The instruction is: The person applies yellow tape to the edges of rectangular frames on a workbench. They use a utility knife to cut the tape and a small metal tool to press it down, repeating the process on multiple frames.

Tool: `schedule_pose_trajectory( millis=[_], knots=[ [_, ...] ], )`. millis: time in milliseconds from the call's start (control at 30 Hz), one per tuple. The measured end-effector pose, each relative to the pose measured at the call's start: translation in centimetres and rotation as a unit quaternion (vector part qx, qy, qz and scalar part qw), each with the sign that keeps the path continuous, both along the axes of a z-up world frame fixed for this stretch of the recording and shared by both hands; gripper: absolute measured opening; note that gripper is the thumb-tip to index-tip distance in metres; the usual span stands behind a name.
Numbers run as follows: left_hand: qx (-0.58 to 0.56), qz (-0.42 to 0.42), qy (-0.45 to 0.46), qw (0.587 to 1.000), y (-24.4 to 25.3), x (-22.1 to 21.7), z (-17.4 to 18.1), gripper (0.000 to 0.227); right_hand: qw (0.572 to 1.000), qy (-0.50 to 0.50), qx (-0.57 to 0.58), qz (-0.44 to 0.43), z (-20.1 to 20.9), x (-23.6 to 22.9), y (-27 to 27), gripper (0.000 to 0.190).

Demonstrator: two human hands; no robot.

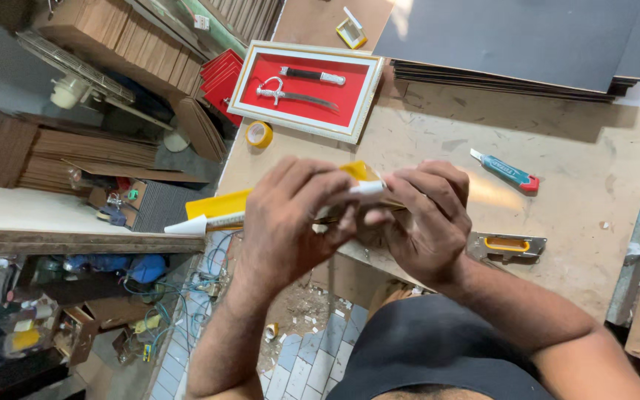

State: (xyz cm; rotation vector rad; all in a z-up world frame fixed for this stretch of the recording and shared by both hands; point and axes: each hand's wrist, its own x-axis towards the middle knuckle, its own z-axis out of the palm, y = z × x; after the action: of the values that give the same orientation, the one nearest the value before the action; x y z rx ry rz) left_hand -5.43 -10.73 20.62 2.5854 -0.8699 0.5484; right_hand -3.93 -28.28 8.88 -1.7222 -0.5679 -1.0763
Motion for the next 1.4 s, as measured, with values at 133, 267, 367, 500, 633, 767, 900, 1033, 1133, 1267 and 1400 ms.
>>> schedule_pose_trajectory(
  millis=[133,267,367,500,633,767,900,1033,1133,1267,1400],
  knots=[
    [0.005,-0.016,0.026,1.000,-0.8,-5.4,-0.3,0.030,0.973,0.037,0.045,0.224,-1.4,-1.8,-1.3,0.042],
    [0.029,-0.060,0.051,0.996,1.0,-9.4,0.1,0.038,0.930,-0.022,0.004,0.366,-3.0,-3.4,-2.4,0.043],
    [0.113,0.091,0.014,0.989,3.3,-11.0,-0.2,0.053,0.918,-0.027,-0.008,0.395,-3.9,-4.5,-2.7,0.040],
    [0.097,0.134,0.158,0.973,5.1,-12.6,-2.2,0.055,0.902,-0.028,-0.059,0.427,-4.6,-3.5,-3.3,0.038],
    [0.084,0.160,0.144,0.973,5.2,-14.9,-7.5,0.053,0.901,-0.027,-0.182,0.392,-7.2,-2.3,-4.4,0.032],
    [0.086,0.190,0.142,0.968,4.0,-15.6,-17.6,0.056,0.881,-0.066,-0.343,0.318,-13.7,-1.6,-5.0,0.006],
    [0.094,0.204,0.131,0.966,2.1,-13.8,-29.6,0.066,0.851,-0.011,-0.438,0.289,-21.5,-1.3,-5.9,0.009],
    [0.131,0.204,0.167,0.956,-0.4,-11.7,-38.0,0.086,0.844,0.116,-0.453,0.262,-27.5,-1.6,-6.0,0.019],
    [0.163,0.220,0.126,0.953,-1.8,-10.2,-40.6,0.089,0.848,0.153,-0.461,0.211,-29.8,-1.9,-6.3,0.025],
    [-0.027,0.144,0.292,0.945,-2.4,-7.0,-41.4,0.094,0.840,0.175,-0.482,0.179,-30.5,-2.5,-6.3,0.029],
    [-0.035,0.151,0.194,0.969,-3.4,-4.3,-41.9,0.051,0.849,0.174,-0.487,0.108,-29.0,-2.9,-6.5,0.033]
  ],
)
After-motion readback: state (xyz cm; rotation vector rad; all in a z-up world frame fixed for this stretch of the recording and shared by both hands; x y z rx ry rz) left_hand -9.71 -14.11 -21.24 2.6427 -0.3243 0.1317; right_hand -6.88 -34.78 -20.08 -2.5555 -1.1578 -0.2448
